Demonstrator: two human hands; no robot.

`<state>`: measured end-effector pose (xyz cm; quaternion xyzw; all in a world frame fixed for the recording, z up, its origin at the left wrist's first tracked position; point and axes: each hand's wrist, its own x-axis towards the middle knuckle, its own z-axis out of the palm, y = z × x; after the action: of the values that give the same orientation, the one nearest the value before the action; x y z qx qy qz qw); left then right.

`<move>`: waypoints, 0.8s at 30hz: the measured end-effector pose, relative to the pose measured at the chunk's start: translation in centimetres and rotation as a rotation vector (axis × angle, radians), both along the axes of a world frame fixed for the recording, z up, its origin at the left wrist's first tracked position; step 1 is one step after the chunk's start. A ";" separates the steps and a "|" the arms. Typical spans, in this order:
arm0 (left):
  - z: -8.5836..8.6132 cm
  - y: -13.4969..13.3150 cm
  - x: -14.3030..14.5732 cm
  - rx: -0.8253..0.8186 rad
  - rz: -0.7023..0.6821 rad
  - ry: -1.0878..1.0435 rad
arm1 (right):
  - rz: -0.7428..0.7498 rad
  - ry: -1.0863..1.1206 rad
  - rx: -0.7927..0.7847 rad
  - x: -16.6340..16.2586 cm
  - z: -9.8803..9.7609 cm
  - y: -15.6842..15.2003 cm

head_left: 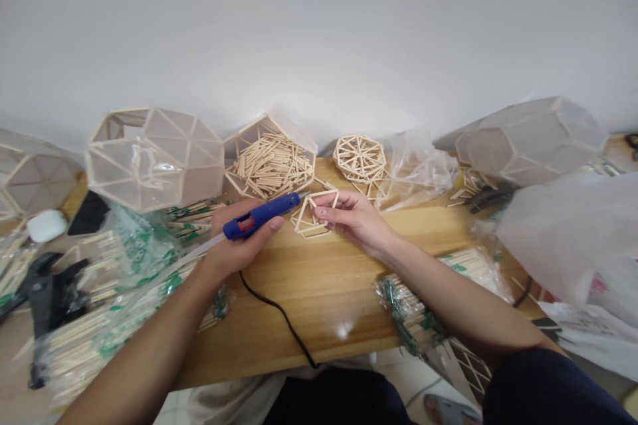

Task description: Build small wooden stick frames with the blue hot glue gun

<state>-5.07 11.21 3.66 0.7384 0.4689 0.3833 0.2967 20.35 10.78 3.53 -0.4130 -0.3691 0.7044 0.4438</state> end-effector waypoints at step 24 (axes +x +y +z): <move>1.1 -0.4 0.9 0.174 -0.150 0.063 | -0.020 0.003 -0.008 -0.1 -0.2 0.2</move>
<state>-4.18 10.82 4.80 0.8061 0.3863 0.3756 0.2445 20.28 11.02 3.31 -0.4174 -0.3617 0.7020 0.4496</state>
